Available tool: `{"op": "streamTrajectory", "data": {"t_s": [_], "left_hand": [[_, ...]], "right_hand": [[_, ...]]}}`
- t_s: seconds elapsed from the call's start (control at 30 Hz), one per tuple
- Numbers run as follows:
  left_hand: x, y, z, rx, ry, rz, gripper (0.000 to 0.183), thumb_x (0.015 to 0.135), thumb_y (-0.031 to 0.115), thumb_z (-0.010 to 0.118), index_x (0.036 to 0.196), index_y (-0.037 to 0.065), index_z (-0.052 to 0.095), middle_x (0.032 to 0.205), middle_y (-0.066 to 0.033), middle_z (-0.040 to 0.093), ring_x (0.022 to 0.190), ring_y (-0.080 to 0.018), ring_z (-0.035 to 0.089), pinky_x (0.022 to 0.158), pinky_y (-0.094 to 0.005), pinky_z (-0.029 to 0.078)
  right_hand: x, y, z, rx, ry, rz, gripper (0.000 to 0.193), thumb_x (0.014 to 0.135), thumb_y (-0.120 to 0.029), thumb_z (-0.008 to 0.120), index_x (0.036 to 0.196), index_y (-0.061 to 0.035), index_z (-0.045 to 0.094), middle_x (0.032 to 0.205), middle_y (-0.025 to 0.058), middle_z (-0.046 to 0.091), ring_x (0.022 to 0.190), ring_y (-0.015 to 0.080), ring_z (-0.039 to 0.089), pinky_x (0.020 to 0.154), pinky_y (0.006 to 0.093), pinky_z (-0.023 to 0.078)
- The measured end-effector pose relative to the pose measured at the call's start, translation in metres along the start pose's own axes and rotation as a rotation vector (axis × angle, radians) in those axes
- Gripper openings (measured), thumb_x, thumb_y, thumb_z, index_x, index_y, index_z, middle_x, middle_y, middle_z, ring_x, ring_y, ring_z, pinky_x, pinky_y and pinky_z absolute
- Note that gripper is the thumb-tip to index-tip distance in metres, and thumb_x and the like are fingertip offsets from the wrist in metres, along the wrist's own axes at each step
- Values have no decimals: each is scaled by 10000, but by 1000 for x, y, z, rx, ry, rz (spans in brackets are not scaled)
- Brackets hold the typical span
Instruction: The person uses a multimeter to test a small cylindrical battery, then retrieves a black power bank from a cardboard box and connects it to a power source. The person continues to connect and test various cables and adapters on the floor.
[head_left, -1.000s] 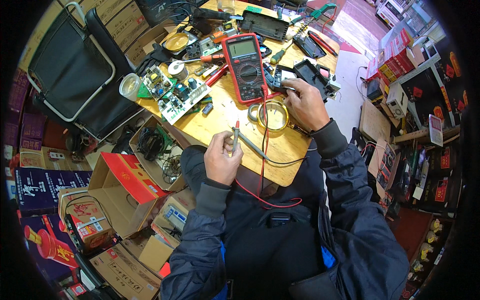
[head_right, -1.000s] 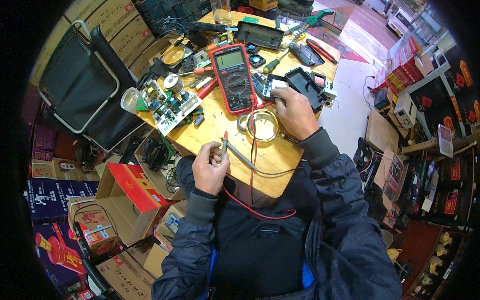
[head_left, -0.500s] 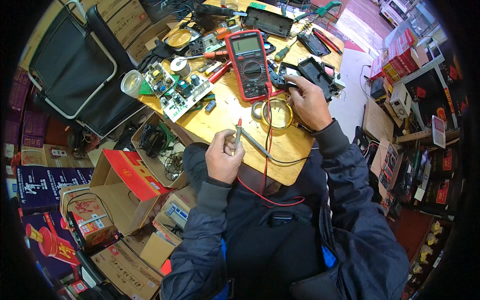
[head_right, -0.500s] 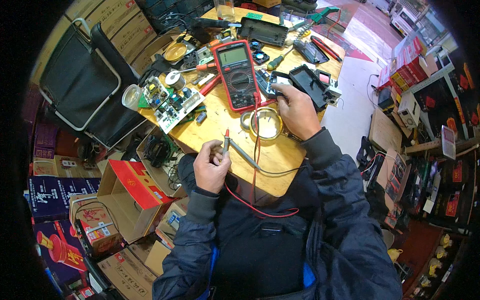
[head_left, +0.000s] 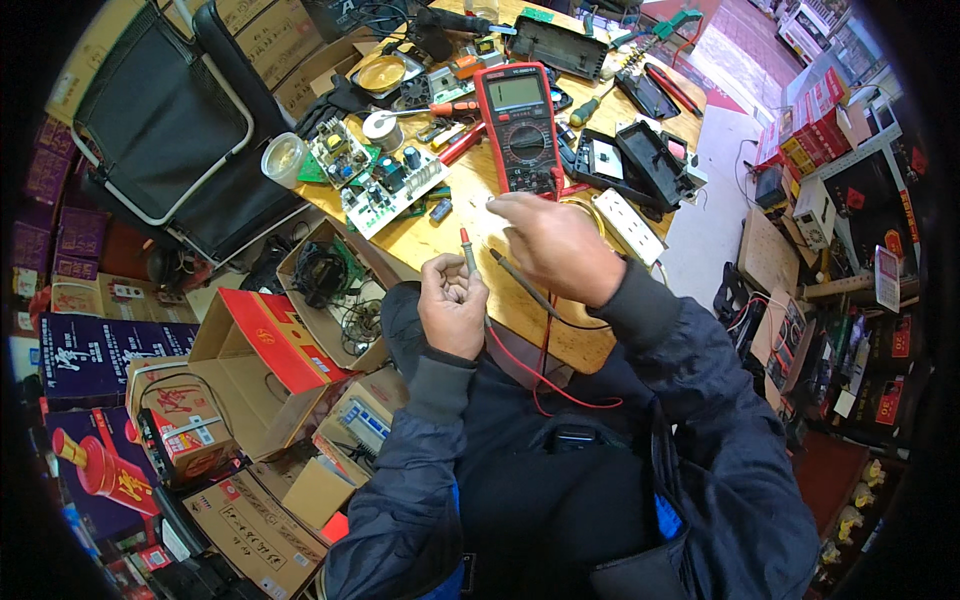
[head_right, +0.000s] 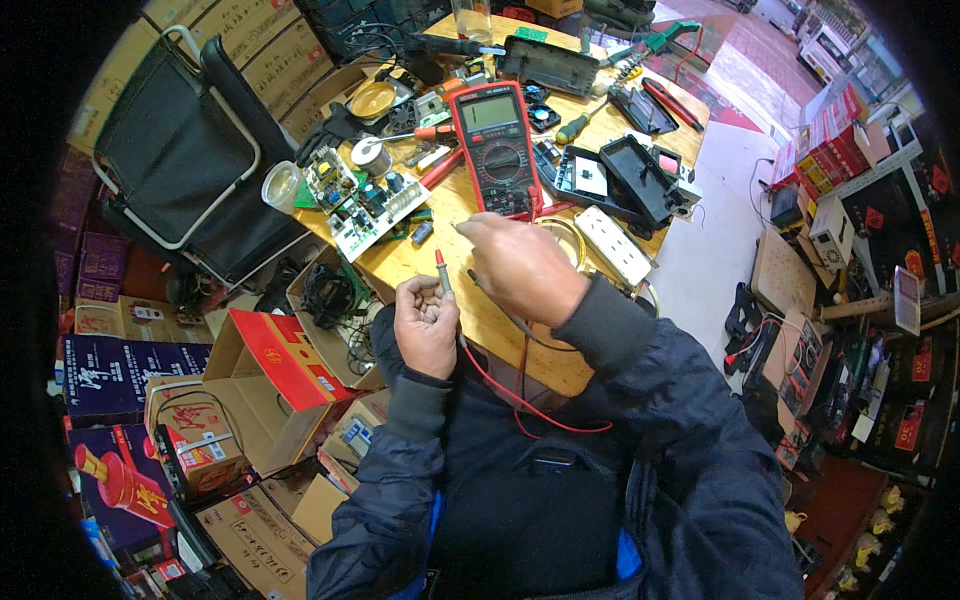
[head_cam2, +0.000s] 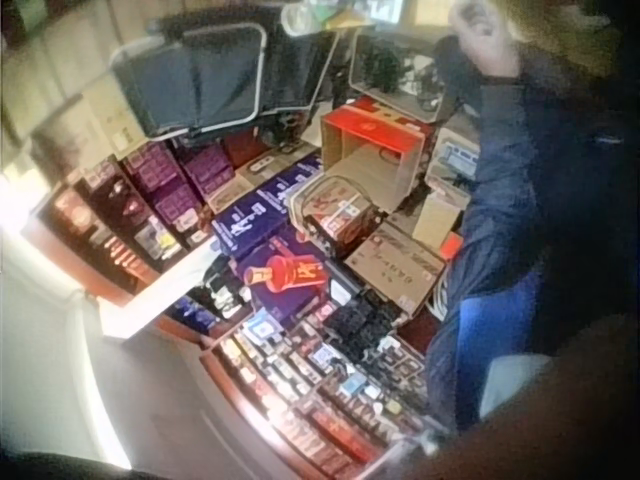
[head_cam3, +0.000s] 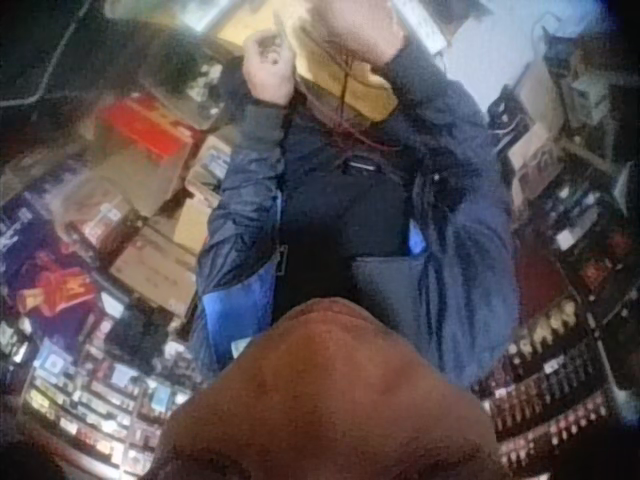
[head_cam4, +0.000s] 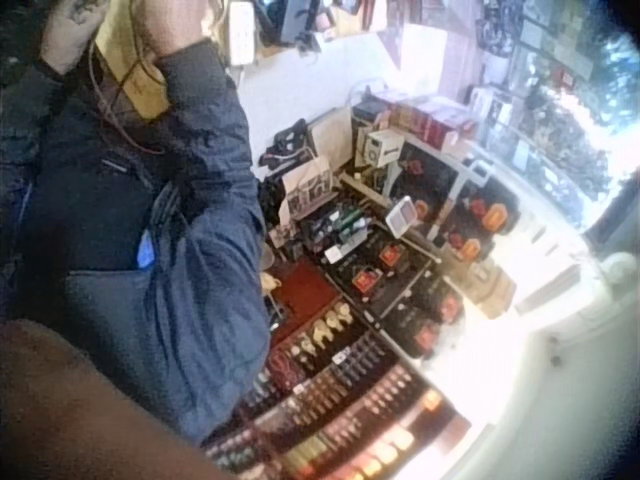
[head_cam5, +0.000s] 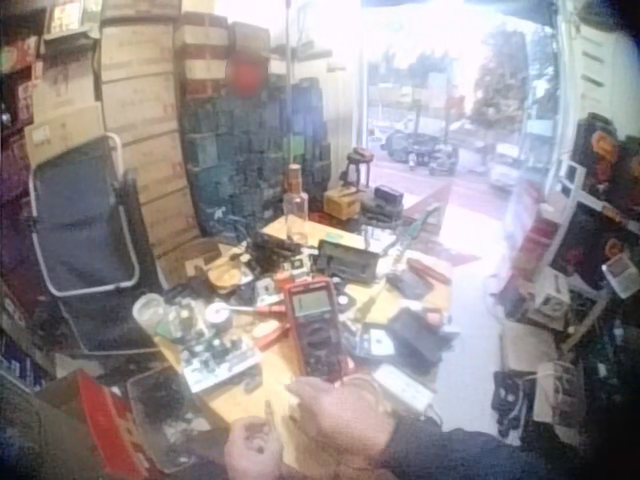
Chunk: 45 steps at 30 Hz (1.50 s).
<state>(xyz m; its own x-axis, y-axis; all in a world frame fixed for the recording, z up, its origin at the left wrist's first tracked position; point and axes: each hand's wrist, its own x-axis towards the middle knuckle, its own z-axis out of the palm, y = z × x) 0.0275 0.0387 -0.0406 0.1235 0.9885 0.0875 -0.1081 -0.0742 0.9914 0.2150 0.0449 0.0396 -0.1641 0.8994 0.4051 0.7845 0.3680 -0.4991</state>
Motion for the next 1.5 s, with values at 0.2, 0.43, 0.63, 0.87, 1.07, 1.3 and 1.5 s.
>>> {"op": "streamTrajectory", "data": {"t_s": [0.2,0.43,0.63,0.87,1.07,1.3,1.5], "left_hand": [[-3,-8,4,-116,89,-7,291,957,-82,634,1211,8,524,1020,-43,604,816,-53,559,715,-198,480],[-1,-7,2,-152,61,-42,289,955,-84,640,1206,2,525,1015,-42,604,820,-51,569,722,-192,489],[-2,-11,-1,-80,48,-7,288,957,-79,639,1208,3,525,1007,-40,602,806,-47,564,709,-192,487],[5,-8,-4,-47,47,-14,247,1002,-25,592,1233,15,516,1021,-57,591,780,-68,587,643,-215,497],[15,7,-20,15,-72,-129,234,1038,22,554,1270,-5,566,841,-31,616,627,-76,580,537,-217,471],[52,1,-29,403,-166,18,209,995,28,621,1188,-1,698,791,3,632,615,-64,576,550,-240,473],[51,7,-31,433,-226,89,219,963,8,654,1158,6,753,900,-7,643,681,-57,565,627,-229,486]], "right_hand": [[13,3,35,-172,-184,58,184,880,-73,593,1013,50,623,972,224,658,816,424,707,689,514,565],[-2,1,17,-114,-170,-12,229,879,-96,613,1064,27,666,1053,188,690,866,390,716,726,481,575],[-40,-22,-20,-107,-339,213,328,923,-150,675,1224,-19,670,1091,215,708,928,400,706,798,481,567],[-52,-42,-1,-174,-362,293,457,898,-174,689,1328,-59,587,937,196,685,799,408,690,697,508,545],[-66,-44,-27,362,-168,363,430,898,-57,584,1322,-36,654,898,211,720,839,352,728,778,434,568],[-73,-42,-8,697,-11,539,351,978,-67,618,1326,-16,620,818,89,641,717,133,600,683,321,508],[-51,-32,29,484,52,538,339,976,-82,661,1278,38,562,751,103,614,639,199,578,625,361,488]]}}
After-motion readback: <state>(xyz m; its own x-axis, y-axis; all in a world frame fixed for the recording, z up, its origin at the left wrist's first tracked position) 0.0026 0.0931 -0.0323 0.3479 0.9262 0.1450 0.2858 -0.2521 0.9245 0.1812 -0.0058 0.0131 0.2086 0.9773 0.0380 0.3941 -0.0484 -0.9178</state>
